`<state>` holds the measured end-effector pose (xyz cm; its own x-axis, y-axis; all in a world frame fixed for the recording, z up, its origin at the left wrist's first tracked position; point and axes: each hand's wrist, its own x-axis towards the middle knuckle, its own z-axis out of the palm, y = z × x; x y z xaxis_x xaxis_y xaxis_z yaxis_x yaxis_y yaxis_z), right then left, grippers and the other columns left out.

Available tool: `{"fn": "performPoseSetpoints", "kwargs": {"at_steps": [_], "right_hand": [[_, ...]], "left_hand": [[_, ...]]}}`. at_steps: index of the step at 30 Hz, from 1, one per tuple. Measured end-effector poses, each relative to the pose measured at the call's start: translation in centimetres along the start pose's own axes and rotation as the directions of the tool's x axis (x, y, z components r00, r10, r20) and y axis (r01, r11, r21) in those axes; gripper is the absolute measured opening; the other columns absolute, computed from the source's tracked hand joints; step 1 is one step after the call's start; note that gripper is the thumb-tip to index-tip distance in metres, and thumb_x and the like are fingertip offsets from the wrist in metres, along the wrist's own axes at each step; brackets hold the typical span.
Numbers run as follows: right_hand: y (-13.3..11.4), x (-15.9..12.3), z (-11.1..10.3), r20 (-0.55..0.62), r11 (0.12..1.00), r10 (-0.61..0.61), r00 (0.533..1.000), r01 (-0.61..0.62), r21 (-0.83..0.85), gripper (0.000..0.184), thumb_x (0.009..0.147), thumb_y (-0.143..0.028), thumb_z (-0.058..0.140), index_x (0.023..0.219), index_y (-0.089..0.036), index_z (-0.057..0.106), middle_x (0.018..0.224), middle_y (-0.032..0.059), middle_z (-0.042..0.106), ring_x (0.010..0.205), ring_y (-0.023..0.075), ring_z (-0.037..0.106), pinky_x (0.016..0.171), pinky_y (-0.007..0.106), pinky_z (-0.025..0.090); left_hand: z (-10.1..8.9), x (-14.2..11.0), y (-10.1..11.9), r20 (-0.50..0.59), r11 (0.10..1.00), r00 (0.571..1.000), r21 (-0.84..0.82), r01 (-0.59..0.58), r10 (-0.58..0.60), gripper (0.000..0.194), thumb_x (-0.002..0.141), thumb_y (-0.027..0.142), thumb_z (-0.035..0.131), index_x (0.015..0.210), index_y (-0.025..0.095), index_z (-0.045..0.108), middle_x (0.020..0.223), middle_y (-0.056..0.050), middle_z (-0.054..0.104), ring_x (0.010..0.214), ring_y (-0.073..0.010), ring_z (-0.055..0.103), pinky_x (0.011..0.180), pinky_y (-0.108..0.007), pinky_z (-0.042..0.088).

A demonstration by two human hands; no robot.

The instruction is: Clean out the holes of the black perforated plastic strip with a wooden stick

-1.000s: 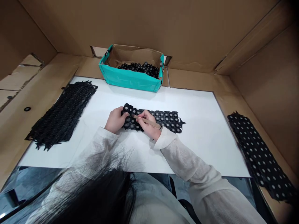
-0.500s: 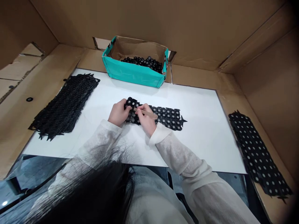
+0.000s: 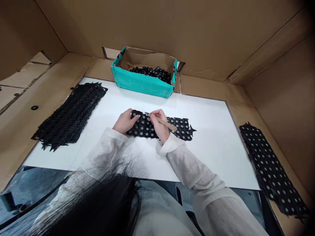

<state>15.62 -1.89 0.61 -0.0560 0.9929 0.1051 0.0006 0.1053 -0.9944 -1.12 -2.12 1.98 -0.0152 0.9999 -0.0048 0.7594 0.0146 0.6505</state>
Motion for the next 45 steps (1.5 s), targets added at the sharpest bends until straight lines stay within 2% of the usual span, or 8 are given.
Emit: {"fn": "performPoseSetpoints", "kwargs": {"at_steps": [4, 6, 11, 18, 28, 34, 40, 45], "right_hand": [[0.3, 0.6, 0.9, 0.040, 1.000, 0.012, 0.999, -0.011, -0.027, 0.016, 0.076, -0.033, 0.056, 0.079, -0.022, 0.045, 0.067, -0.0042, 0.053, 0.066, 0.0119, 0.055, 0.063, 0.027, 0.043], [0.7, 0.7, 0.9, 0.039, 0.998, 0.011, 0.999, -0.009, -0.056, 0.016, 0.076, -0.033, 0.055, 0.073, -0.022, 0.043, 0.064, -0.0044, 0.052, 0.064, 0.0119, 0.054, 0.062, 0.027, 0.043], [1.1, 0.4, 0.7, -0.053, 0.984, 0.027, 0.998, -0.036, -0.172, 0.016, 0.072, -0.027, 0.055, 0.066, -0.022, 0.041, 0.059, -0.0065, 0.045, 0.058, 0.0101, 0.046, 0.059, 0.025, 0.037], [0.5, 0.0, 0.6, 0.008, 0.951, -0.009, 1.000, 0.011, -0.308, 0.016, 0.073, -0.030, 0.054, 0.065, -0.022, 0.042, 0.058, -0.0063, 0.046, 0.056, 0.0104, 0.043, 0.057, 0.026, 0.034], [0.2, -0.1, 0.3, 0.085, 0.947, -0.023, 0.996, 0.049, -0.317, 0.016, 0.073, -0.031, 0.052, 0.064, -0.022, 0.043, 0.059, -0.0055, 0.047, 0.057, 0.0109, 0.044, 0.058, 0.026, 0.034], [0.4, -0.2, 0.7, 0.084, 0.945, -0.034, 0.996, 0.059, -0.321, 0.017, 0.077, -0.033, 0.050, 0.067, -0.023, 0.040, 0.060, -0.0058, 0.045, 0.059, 0.0117, 0.044, 0.060, 0.026, 0.035], [0.2, -0.1, 1.0, 0.166, 0.930, -0.043, 0.985, 0.100, -0.352, 0.014, 0.082, -0.032, 0.046, 0.072, -0.023, 0.039, 0.065, -0.0049, 0.047, 0.063, 0.0130, 0.048, 0.064, 0.026, 0.035], [0.5, 0.0, 1.3, 0.164, 0.916, -0.084, 0.983, 0.141, -0.376, 0.011, 0.083, -0.029, 0.044, 0.075, -0.023, 0.041, 0.069, -0.0039, 0.049, 0.067, 0.0134, 0.049, 0.066, 0.026, 0.035]], "left_hand": [[0.4, -0.2, 0.4, -0.056, 0.999, 0.998, 0.036, -0.013, 0.015, 0.021, 0.080, 0.038, 0.048, 0.087, 0.019, 0.054, 0.083, -0.007, 0.061, 0.082, -0.0242, 0.056, 0.074, -0.033, 0.040], [0.6, -0.2, 0.3, -0.079, 0.999, 0.997, -0.030, -0.016, 0.014, 0.019, 0.079, 0.036, 0.050, 0.088, 0.020, 0.055, 0.082, -0.004, 0.062, 0.080, -0.0221, 0.057, 0.073, -0.031, 0.041], [1.3, 0.1, -0.5, -0.111, 0.970, 0.992, -0.241, 0.037, -0.066, 0.020, 0.073, 0.034, 0.056, 0.088, 0.021, 0.059, 0.075, 0.000, 0.061, 0.072, -0.0181, 0.057, 0.070, -0.028, 0.042], [1.9, 0.3, -0.9, -0.099, 0.921, 0.988, -0.383, 0.074, -0.120, 0.022, 0.070, 0.034, 0.060, 0.084, 0.018, 0.064, 0.080, -0.003, 0.065, 0.077, -0.0192, 0.060, 0.070, -0.028, 0.045], [1.9, 0.5, -1.0, -0.125, 0.932, 0.987, -0.358, 0.050, -0.101, 0.024, 0.069, 0.032, 0.058, 0.086, 0.016, 0.066, 0.084, -0.005, 0.067, 0.080, -0.0192, 0.059, 0.074, -0.029, 0.045], [1.7, 0.4, -0.7, -0.118, 0.953, 0.993, -0.302, -0.009, -0.028, 0.024, 0.071, 0.028, 0.055, 0.090, 0.016, 0.065, 0.086, -0.003, 0.067, 0.081, -0.0181, 0.058, 0.078, -0.029, 0.045], [1.1, -0.4, 0.5, -0.154, 0.969, 0.987, -0.230, -0.086, 0.051, 0.024, 0.075, 0.025, 0.051, 0.093, 0.016, 0.064, 0.090, -0.004, 0.068, 0.082, -0.0185, 0.059, 0.081, -0.029, 0.044], [0.9, -0.8, 1.2, -0.124, 0.995, 0.992, -0.103, 0.002, -0.015, 0.026, 0.077, 0.024, 0.050, 0.097, 0.015, 0.064, 0.094, -0.008, 0.068, 0.089, -0.0231, 0.060, 0.083, -0.032, 0.043]]}}
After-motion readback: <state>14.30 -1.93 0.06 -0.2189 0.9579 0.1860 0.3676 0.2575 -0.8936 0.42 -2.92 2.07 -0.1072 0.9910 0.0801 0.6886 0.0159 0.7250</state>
